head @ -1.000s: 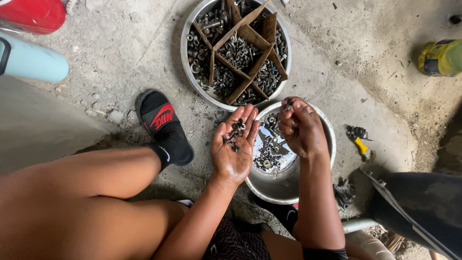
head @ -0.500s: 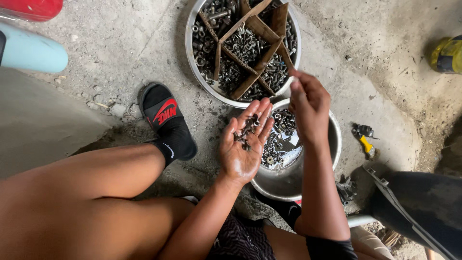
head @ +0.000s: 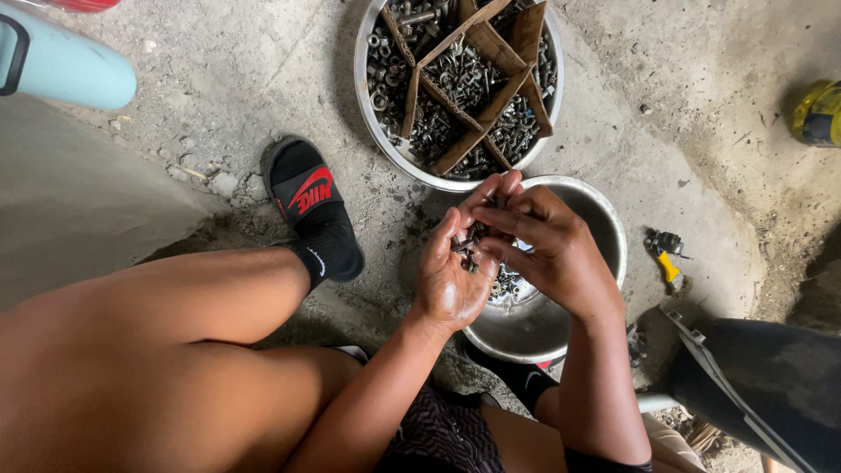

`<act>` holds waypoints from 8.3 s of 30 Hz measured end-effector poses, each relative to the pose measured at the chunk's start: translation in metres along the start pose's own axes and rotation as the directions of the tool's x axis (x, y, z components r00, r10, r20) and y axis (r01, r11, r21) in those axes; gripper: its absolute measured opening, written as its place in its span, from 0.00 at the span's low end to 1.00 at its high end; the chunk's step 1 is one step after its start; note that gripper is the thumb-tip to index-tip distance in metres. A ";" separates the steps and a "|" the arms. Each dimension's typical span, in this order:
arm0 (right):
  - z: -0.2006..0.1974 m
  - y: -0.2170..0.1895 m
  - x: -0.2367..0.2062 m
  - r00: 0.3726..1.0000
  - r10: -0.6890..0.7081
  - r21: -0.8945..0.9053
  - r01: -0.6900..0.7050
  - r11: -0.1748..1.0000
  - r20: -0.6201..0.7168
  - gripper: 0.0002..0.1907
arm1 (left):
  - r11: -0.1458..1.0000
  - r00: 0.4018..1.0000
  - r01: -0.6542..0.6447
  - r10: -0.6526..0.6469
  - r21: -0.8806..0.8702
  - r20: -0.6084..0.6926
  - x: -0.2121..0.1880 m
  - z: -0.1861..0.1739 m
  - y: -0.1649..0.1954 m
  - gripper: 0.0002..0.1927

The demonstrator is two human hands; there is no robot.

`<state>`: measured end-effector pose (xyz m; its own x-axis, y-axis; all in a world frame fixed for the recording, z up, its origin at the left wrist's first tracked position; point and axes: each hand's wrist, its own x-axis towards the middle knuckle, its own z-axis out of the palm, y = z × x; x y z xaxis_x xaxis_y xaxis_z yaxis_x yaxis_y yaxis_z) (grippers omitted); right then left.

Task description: The person sits on the floor and sorts small metal fasteners by hand. They pick up handfuls from a divided tray, separate items into categories, and place them into a metal bowl.

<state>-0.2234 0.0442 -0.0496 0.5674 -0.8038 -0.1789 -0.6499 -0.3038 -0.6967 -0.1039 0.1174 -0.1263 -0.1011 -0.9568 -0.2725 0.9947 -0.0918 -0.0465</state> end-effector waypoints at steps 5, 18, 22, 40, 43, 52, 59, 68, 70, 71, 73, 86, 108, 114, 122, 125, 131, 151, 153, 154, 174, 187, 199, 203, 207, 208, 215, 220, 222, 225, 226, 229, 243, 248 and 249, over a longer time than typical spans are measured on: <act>-0.003 0.007 -0.005 0.997 -0.071 0.061 0.072 0.996 -0.025 0.25 | 1.000 0.997 0.009 -0.011 0.019 0.080 0.000 0.002 0.003 0.36; -0.012 -0.013 -0.012 0.996 -0.083 -0.244 0.077 0.967 -0.012 0.16 | 0.997 0.985 0.041 -0.051 0.067 0.165 -0.005 0.012 0.004 0.34; -0.017 -0.016 -0.014 0.997 -0.075 -0.218 0.077 0.973 0.018 0.17 | 0.996 0.979 0.081 -0.085 0.028 0.184 -0.004 0.010 0.004 0.34; -0.020 -0.018 -0.027 0.987 -0.100 -0.240 0.068 0.968 -0.123 0.16 | 0.989 0.963 0.079 -0.109 0.126 0.247 -0.005 0.024 0.011 0.36; -0.018 -0.026 -0.027 0.986 -0.107 -0.229 0.075 0.971 -0.131 0.17 | 0.988 0.965 0.046 -0.082 0.146 0.249 -0.004 0.023 0.009 0.36; -0.015 -0.022 -0.025 0.992 -0.032 -0.098 0.020 0.995 -0.124 0.14 | 0.982 0.950 0.075 -0.123 0.173 0.287 -0.007 0.023 0.012 0.34; -0.013 -0.023 -0.028 0.983 0.072 -0.052 -0.081 0.995 -0.166 0.14 | 0.981 0.957 0.112 -0.150 0.160 0.247 -0.007 0.022 0.010 0.38; -0.014 -0.012 -0.042 0.981 0.153 0.135 -0.137 0.981 -0.121 0.11 | 0.998 0.979 0.052 -0.060 0.046 0.197 -0.002 0.019 0.006 0.35; -0.010 -0.014 -0.045 0.992 0.112 0.166 -0.101 0.981 -0.058 0.11 | 0.998 0.989 0.028 -0.037 0.064 0.145 -0.002 0.020 0.011 0.36; -0.002 -0.018 -0.046 0.998 0.040 0.135 -0.034 0.990 -0.041 0.13 | 0.996 0.987 0.009 -0.022 0.085 0.158 -0.001 0.021 0.013 0.36; 0.013 -0.025 -0.043 0.995 -0.074 0.043 0.077 0.996 -0.061 0.14 | 0.992 0.983 -0.028 0.005 0.126 0.182 0.000 0.022 0.014 0.37; 0.037 -0.030 -0.029 0.985 0.123 0.049 -0.118 0.992 -0.122 0.11 | 0.993 0.993 -0.120 0.120 0.015 0.024 0.008 0.001 0.010 0.35; 0.019 -0.031 -0.012 0.998 0.008 0.033 -0.005 0.999 -0.070 0.17 | 0.993 0.988 -0.050 0.034 0.103 0.148 0.005 0.002 0.004 0.35; 0.031 -0.012 -0.018 0.978 -0.030 0.177 0.067 0.982 -0.206 0.10 | 1.000 0.988 -0.017 0.020 -0.018 0.155 0.005 0.002 0.004 0.39; 0.022 0.063 0.005 0.823 0.484 0.620 -0.220 0.753 -0.296 0.09 | 0.985 0.986 -0.051 0.076 -0.167 0.147 0.008 0.001 0.010 0.39; 0.035 0.077 0.022 0.854 0.497 0.587 -0.327 0.741 -0.151 0.08 | 0.975 0.986 -0.027 0.062 -0.221 0.152 0.009 0.003 0.008 0.39; 0.051 0.091 0.027 0.883 0.436 0.752 -0.169 0.637 -0.171 0.11 | 0.980 0.987 -0.032 0.062 -0.196 0.149 0.009 0.007 0.010 0.39; 0.030 -0.004 -0.027 0.927 0.135 0.134 -0.093 0.987 -0.350 0.08 | 0.989 0.967 -0.054 0.017 0.140 0.256 0.000 0.019 0.008 0.43; 0.031 0.004 -0.032 0.921 0.177 0.268 -0.084 0.960 -0.346 0.07 | 0.993 0.967 -0.020 -0.010 0.115 0.255 -0.002 0.019 0.007 0.44; 0.031 0.007 -0.035 0.919 0.197 0.332 -0.078 0.940 -0.342 0.07 | 0.995 0.966 -0.003 -0.023 0.102 0.256 -0.002 0.020 0.007 0.45; 0.010 0.044 -0.094 0.916 0.356 0.977 0.134 0.166 -0.186 0.14 | 0.989 0.960 0.103 -0.128 0.109 0.250 -0.007 0.021 -0.011 0.45; -0.036 0.008 -0.081 0.986 0.031 0.383 0.034 0.923 -0.163 0.32 | 0.978 0.982 0.168 -0.155 0.124 -0.108 0.001 -0.020 -0.019 0.31; -0.054 0.159 -0.204 0.728 0.609 -0.473 -0.436 0.766 0.314 0.30 | 0.154 0.675 0.737 -0.211 0.658 -0.707 0.011 -0.150 -0.052 0.08; -0.006 0.229 -0.238 0.656 0.652 -0.142 -0.655 0.742 0.380 0.25 | -0.233 0.648 0.726 -0.084 0.647 -0.757 0.058 -0.176 -0.084 0.03; 0.032 0.248 -0.261 0.700 0.636 -0.146 -0.627 0.765 0.326 0.24 | -0.623 0.972 0.075 -0.128 0.778 -0.197 0.110 -0.184 -0.102 0.04; 0.038 0.248 -0.262 0.690 0.633 -0.113 -0.640 0.760 0.351 0.24 | -0.630 0.986 0.033 -0.108 0.776 -0.130 0.116 -0.183 -0.102 0.02; 0.039 0.241 -0.256 0.740 0.570 -0.007 -0.608 0.794 0.356 0.28 | -0.672 0.946 -0.323 -0.243 0.666 0.214 0.124 -0.148 -0.097 0.28; 0.038 0.246 -0.261 0.752 0.574 0.026 -0.614 0.789 0.325 0.27 | -0.751 0.979 -0.065 -0.175 0.657 -0.102 0.073 -0.164 -0.082 0.09; 0.041 0.249 -0.265 0.757 0.578 0.013 -0.610 0.792 0.306 0.26 | -0.790 0.961 -0.012 -0.178 0.613 -0.210 0.064 -0.177 -0.075 0.08; 0.047 0.250 -0.269 0.769 0.575 0.024 -0.604 0.796 0.278 0.24 | -0.840 0.958 -0.090 -0.220 0.534 -0.183 0.061 -0.190 -0.069 0.14; 0.049 0.250 -0.269 0.771 0.573 0.025 -0.603 0.798 0.279 0.24 | -0.845 0.953 -0.117 -0.243 0.522 -0.180 0.061 -0.192 -0.069 0.16; 0.049 0.247 -0.268 0.760 0.578 0.015 -0.609 0.793 0.296 0.24 | -0.852 0.945 -0.149 -0.273 0.503 -0.183 0.060 -0.194 -0.074 0.22; 0.046 0.243 -0.262 0.774 0.561 0.034 -0.595 0.803 0.294 0.24 | -0.862 0.977 -0.031 -0.134 0.506 -0.169 0.048 -0.199 -0.090 0.18; 0.049 0.244 -0.262 0.729 0.603 0.012 -0.640 0.768 0.323 0.25 | -0.710 0.981 -0.172 -0.187 0.682 0.053 0.050 -0.196 -0.092 0.15; 0.049 0.244 -0.261 0.729 0.607 0.014 -0.643 0.765 0.316 0.26 | -0.589 0.973 -0.114 -0.230 0.800 -0.031 0.053 -0.196 -0.097 0.14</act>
<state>-0.5058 0.2052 -0.2071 0.1788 -0.6087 -0.7730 -0.8555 0.2918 -0.4277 -0.2093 0.1293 -0.3245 -0.3272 -0.9014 -0.2837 -0.5592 -0.0574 0.8271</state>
